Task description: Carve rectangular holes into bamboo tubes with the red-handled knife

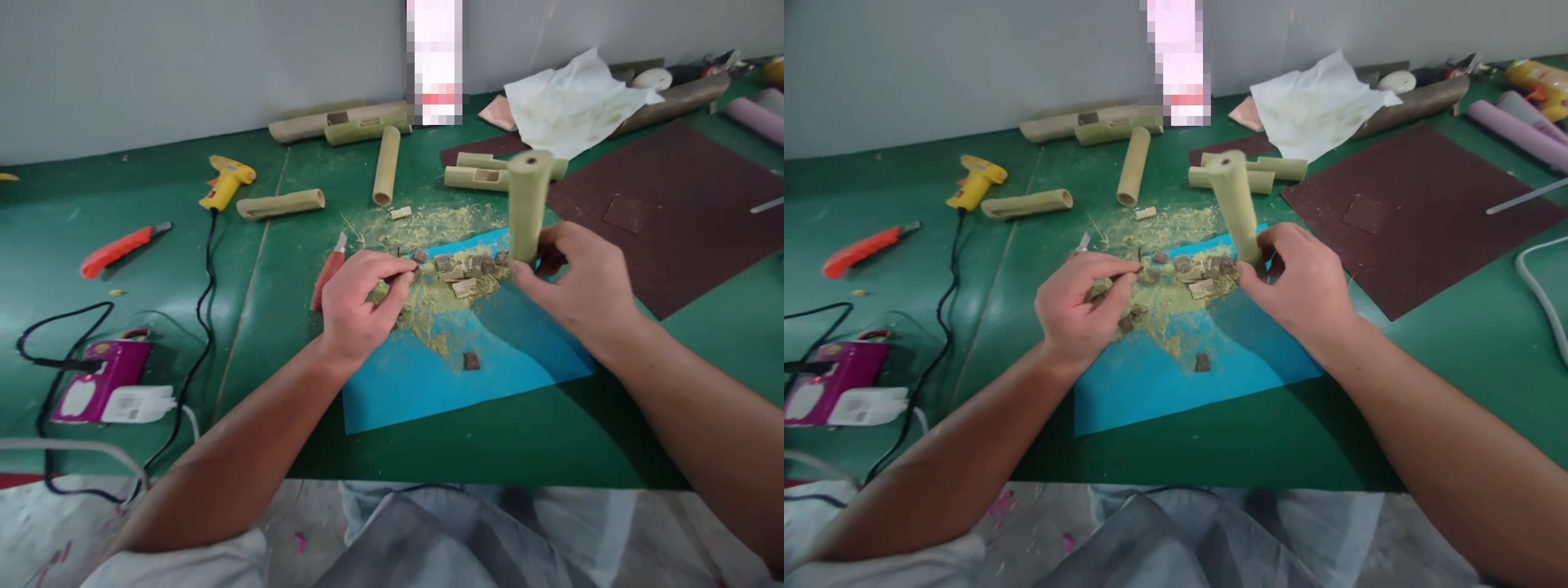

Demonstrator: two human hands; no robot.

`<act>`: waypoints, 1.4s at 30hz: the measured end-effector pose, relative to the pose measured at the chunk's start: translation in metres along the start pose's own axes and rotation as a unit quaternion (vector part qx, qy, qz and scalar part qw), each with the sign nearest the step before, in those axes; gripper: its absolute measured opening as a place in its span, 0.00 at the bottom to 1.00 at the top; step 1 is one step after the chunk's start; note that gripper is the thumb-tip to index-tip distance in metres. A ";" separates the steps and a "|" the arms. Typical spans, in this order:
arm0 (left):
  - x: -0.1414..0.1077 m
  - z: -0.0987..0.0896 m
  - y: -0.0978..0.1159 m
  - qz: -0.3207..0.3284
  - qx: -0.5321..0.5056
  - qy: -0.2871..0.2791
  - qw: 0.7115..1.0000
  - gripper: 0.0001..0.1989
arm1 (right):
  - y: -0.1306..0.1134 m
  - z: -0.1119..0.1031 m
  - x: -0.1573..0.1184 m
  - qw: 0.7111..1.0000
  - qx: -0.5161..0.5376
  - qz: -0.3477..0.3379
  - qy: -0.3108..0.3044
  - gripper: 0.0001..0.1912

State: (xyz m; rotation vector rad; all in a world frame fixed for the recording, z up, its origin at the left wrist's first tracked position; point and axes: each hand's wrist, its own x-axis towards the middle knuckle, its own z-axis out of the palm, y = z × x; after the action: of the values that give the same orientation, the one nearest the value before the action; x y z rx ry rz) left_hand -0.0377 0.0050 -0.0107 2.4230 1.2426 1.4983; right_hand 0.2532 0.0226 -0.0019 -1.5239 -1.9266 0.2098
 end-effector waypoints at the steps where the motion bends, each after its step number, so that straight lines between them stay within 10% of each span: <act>1: 0.000 0.000 0.000 0.000 0.000 -0.001 1.000 0.06 | 0.000 0.000 0.000 1.000 -0.001 0.001 -0.006 0.09; 21: -0.001 -0.001 -0.001 -0.009 0.005 -0.003 1.000 0.06 | -0.005 -0.001 0.002 0.998 -0.007 0.035 -0.046 0.11; 26: -0.001 -0.001 0.000 -0.014 0.003 0.010 1.000 0.06 | -0.016 -0.008 -0.008 0.999 -0.027 -0.031 0.012 0.09; 42: -0.001 -0.001 0.000 -0.071 0.021 0.046 0.996 0.05 | -0.019 -0.001 -0.018 0.960 -0.097 -0.248 -0.085 0.05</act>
State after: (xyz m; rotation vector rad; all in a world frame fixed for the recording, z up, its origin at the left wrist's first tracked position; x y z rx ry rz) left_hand -0.0389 0.0039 -0.0104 2.2579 1.4454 1.5742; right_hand 0.2399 -0.0003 0.0010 -1.1121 -2.4592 -0.0746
